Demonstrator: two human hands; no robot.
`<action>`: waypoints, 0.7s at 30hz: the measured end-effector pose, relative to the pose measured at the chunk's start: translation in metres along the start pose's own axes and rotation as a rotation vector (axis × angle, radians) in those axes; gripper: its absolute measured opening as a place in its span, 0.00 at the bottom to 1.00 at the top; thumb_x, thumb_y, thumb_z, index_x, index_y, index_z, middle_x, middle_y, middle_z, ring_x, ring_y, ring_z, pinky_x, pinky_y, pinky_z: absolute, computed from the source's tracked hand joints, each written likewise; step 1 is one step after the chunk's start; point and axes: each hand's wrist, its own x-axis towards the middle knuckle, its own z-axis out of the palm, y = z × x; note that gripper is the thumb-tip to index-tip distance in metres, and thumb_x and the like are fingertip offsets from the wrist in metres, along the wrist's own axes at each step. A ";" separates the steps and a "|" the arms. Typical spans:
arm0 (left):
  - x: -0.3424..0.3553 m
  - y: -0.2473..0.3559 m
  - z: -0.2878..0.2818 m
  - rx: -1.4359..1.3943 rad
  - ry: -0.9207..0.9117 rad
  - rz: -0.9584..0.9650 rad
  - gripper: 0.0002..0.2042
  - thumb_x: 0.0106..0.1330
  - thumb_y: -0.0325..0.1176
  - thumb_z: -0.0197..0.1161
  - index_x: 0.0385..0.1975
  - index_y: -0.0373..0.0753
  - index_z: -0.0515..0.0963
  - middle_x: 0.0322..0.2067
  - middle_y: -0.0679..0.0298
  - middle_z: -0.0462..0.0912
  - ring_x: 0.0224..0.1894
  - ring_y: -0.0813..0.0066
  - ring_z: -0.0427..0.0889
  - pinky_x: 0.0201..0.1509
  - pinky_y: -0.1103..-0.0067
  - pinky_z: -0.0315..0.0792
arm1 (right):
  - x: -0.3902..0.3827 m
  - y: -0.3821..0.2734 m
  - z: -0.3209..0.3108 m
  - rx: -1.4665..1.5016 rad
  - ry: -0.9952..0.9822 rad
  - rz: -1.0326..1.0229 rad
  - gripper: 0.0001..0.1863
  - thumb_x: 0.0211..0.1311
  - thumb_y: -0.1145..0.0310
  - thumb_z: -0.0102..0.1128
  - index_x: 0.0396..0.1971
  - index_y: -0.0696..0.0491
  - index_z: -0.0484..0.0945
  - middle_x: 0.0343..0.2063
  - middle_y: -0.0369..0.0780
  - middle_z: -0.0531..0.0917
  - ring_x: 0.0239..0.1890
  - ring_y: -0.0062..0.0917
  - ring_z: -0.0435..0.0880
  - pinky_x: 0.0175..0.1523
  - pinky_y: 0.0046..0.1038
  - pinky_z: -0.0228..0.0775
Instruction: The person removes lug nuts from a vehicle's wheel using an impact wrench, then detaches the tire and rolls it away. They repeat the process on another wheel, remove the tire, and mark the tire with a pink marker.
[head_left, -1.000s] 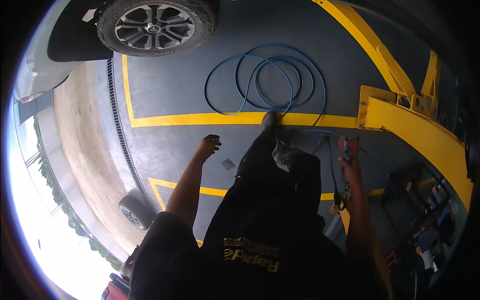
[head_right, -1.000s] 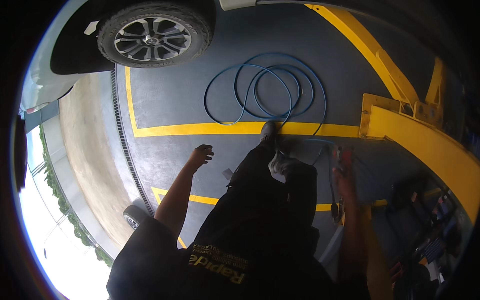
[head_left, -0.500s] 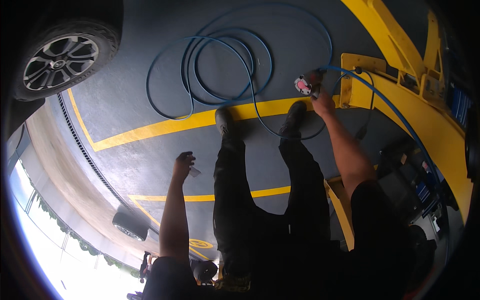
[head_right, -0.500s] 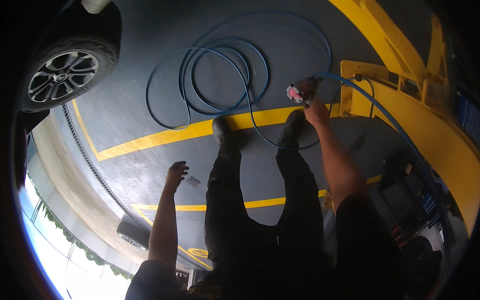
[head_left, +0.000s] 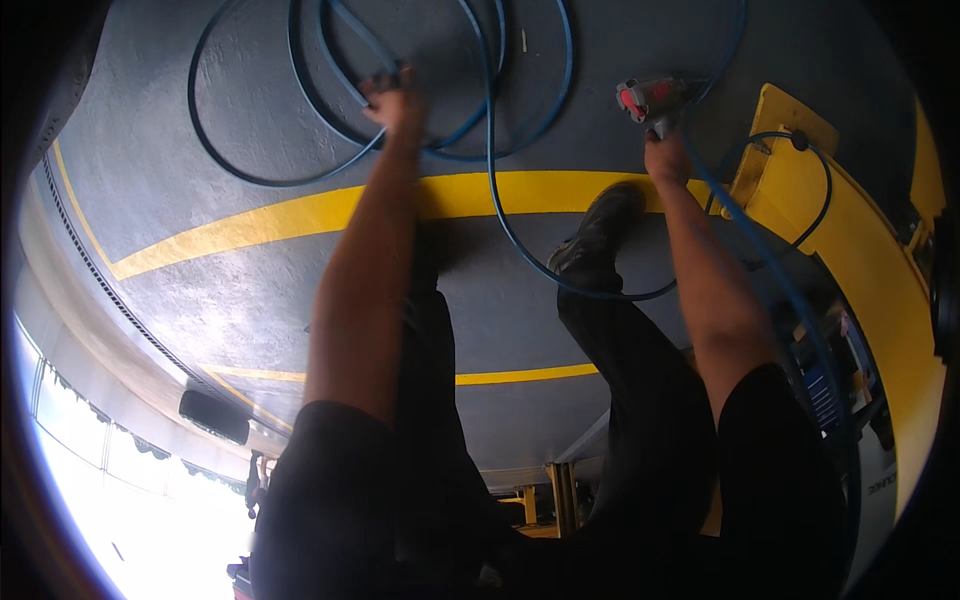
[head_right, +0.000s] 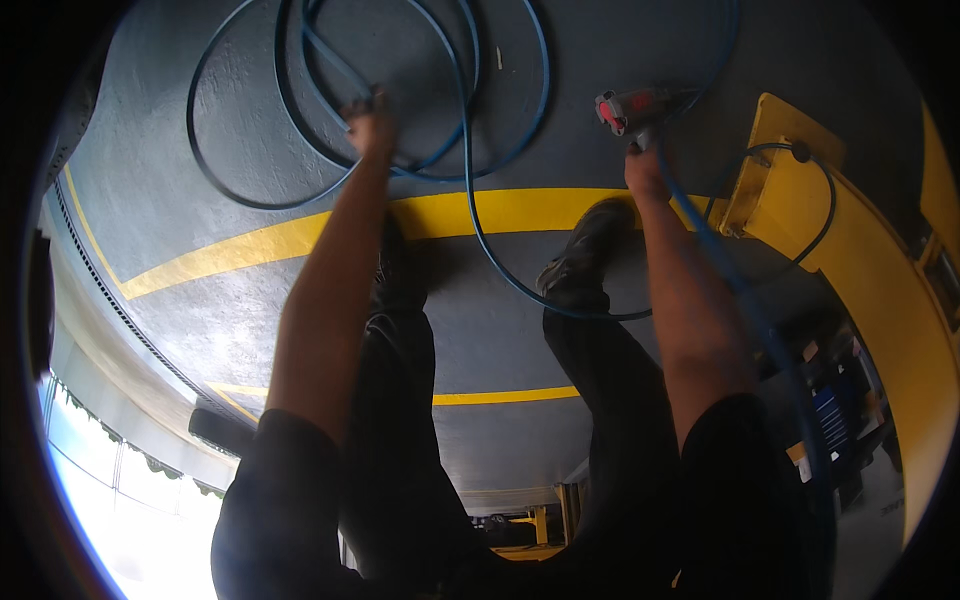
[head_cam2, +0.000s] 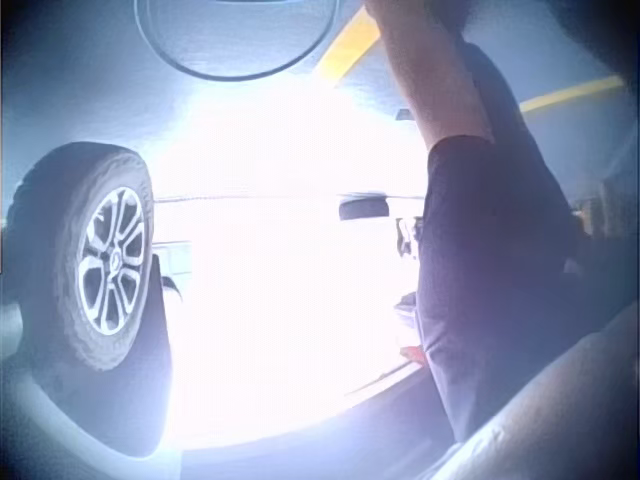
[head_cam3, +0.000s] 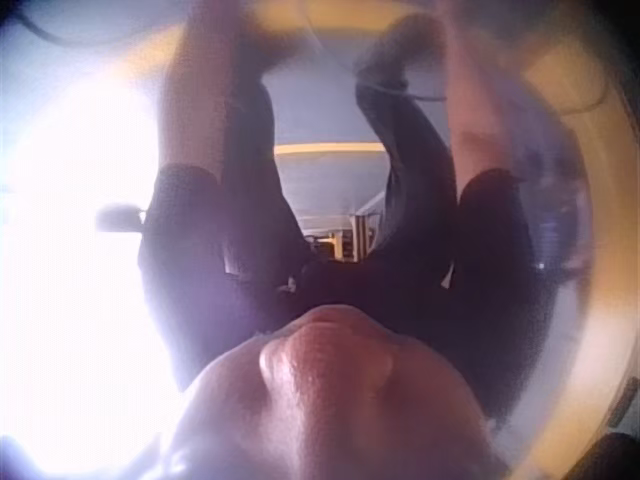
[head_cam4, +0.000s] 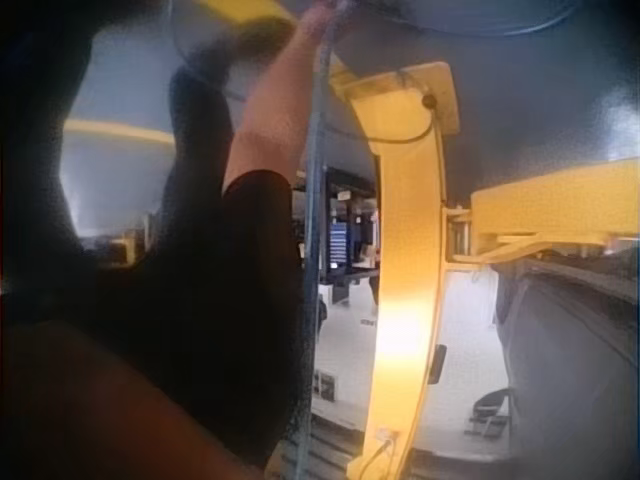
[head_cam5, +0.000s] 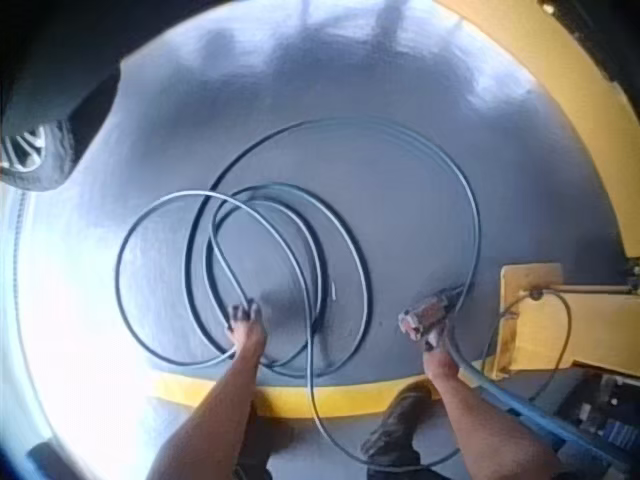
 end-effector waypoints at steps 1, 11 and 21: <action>-0.022 0.052 0.000 -0.602 -0.261 -0.014 0.25 0.75 0.50 0.49 0.65 0.43 0.68 0.63 0.47 0.69 0.67 0.49 0.67 0.68 0.50 0.60 | -0.010 -0.004 0.008 0.042 0.080 -0.037 0.29 0.62 0.60 0.62 0.62 0.51 0.67 0.53 0.51 0.80 0.56 0.48 0.79 0.59 0.46 0.72; -0.211 0.170 -0.119 -1.168 -0.464 0.248 0.35 0.69 0.42 0.60 0.72 0.37 0.54 0.72 0.47 0.56 0.72 0.48 0.60 0.75 0.65 0.58 | 0.006 0.053 -0.008 0.262 -0.105 -0.308 0.25 0.63 0.62 0.59 0.57 0.57 0.70 0.49 0.54 0.81 0.54 0.50 0.79 0.58 0.46 0.70; -0.506 -0.311 -0.115 -0.676 -0.497 -0.554 0.18 0.66 0.41 0.60 0.52 0.38 0.79 0.50 0.49 0.83 0.56 0.49 0.79 0.59 0.64 0.73 | -0.286 -0.014 -0.146 0.307 -0.863 -0.100 0.18 0.67 0.65 0.58 0.53 0.58 0.77 0.38 0.41 0.85 0.33 0.24 0.84 0.40 0.28 0.74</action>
